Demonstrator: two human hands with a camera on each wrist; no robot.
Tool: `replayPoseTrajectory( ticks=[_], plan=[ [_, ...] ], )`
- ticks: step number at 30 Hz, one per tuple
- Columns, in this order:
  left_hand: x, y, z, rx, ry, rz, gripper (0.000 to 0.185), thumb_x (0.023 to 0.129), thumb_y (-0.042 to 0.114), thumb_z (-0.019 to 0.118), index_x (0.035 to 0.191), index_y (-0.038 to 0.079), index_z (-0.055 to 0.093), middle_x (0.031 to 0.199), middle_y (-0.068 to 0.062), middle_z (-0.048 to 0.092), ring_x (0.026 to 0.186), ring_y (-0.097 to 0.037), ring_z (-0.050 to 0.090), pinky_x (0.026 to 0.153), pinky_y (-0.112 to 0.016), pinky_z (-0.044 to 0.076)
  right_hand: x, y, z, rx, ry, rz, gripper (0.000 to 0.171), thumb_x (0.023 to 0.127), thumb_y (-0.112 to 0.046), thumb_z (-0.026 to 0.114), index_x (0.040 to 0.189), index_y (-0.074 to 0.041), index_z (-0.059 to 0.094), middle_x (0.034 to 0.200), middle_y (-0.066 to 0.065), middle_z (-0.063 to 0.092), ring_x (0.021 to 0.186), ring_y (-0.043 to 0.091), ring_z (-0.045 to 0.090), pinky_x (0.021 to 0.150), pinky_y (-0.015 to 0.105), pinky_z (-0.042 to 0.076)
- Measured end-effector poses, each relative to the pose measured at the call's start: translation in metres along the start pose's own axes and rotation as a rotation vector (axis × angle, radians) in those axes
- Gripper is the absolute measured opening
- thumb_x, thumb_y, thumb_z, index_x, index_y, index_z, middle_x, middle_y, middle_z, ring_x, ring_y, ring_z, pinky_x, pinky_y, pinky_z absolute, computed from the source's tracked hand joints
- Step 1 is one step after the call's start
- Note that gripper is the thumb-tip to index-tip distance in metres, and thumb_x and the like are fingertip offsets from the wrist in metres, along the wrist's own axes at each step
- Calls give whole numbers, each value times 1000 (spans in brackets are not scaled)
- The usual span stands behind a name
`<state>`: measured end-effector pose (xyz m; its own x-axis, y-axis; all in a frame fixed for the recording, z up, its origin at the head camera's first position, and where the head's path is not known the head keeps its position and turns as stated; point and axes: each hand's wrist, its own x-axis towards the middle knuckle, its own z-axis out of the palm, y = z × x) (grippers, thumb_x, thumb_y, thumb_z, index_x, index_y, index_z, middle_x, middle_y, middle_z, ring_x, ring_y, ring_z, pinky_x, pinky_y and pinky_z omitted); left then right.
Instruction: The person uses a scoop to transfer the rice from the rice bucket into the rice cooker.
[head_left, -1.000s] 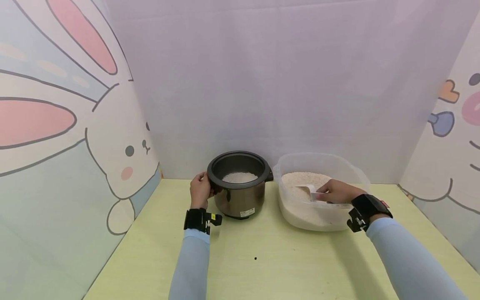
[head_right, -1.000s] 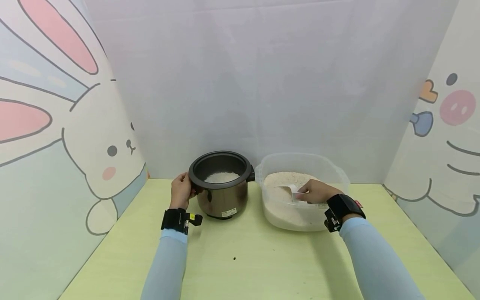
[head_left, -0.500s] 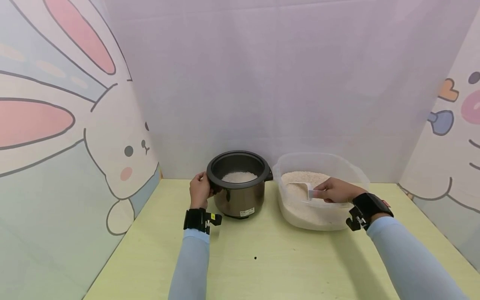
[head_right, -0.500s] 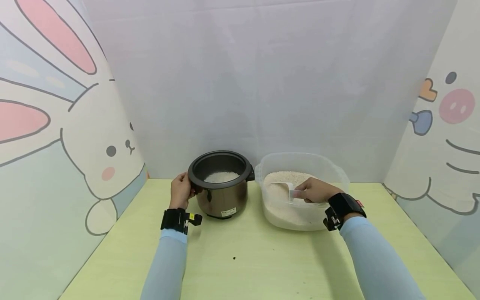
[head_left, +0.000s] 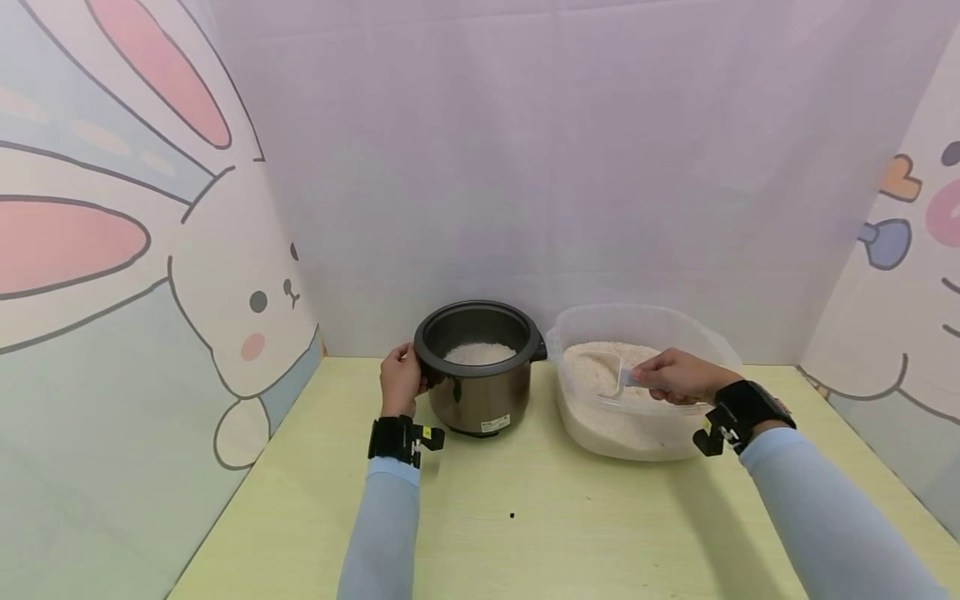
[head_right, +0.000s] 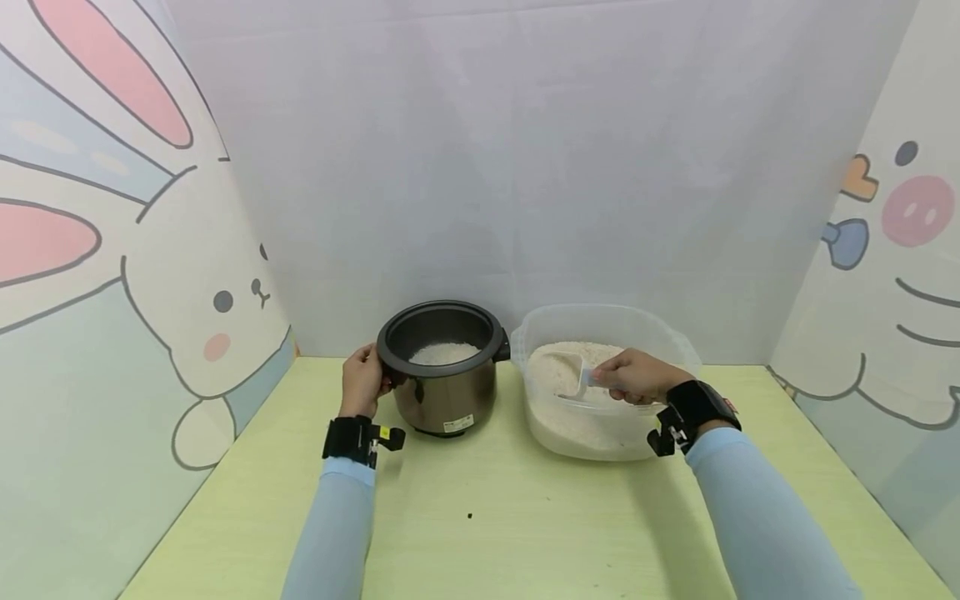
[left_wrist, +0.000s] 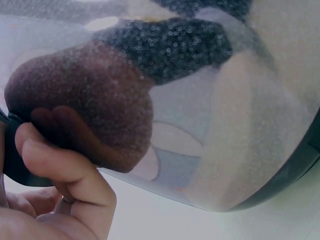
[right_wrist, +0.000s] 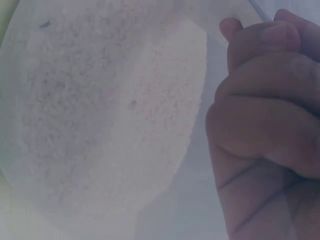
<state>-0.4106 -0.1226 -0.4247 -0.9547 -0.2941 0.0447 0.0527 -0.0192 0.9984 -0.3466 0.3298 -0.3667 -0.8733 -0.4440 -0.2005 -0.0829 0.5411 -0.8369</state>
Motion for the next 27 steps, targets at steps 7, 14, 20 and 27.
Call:
replayPoseTrajectory(
  ticks=[7, 14, 20, 27],
  plan=[
    [0, 0, 2, -3, 4, -8, 41, 106, 37, 56, 132, 6, 65, 87, -6, 56, 51, -9, 53, 47, -22, 50, -5, -5, -3, 144, 21, 10, 48, 111, -22, 45, 137, 19, 48, 72, 4, 45, 50, 10, 24, 48, 32, 20],
    [1, -1, 1, -10, 10, -13, 40, 106, 36, 56, 131, 6, 65, 87, -6, 56, 51, -9, 53, 47, -22, 50, -7, -6, -5, 219, 77, 47, 52, 112, -24, 44, 143, 17, 41, 74, 3, 46, 49, 8, 24, 48, 29, 20],
    [0, 0, 1, -16, 5, -13, 41, 106, 35, 56, 132, 5, 64, 87, -6, 56, 51, -9, 53, 48, -22, 51, -7, -7, -10, 246, 112, 106, 50, 112, -28, 44, 140, 13, 45, 75, 2, 46, 51, 8, 26, 50, 28, 24],
    [-1, 1, 0, -22, -4, -14, 41, 106, 34, 55, 133, 5, 64, 86, -6, 57, 51, -9, 54, 48, -22, 51, -10, -26, -7, 344, 146, 108, 43, 113, -28, 39, 135, 9, 43, 77, 0, 45, 53, 8, 26, 51, 29, 23]
  ],
)
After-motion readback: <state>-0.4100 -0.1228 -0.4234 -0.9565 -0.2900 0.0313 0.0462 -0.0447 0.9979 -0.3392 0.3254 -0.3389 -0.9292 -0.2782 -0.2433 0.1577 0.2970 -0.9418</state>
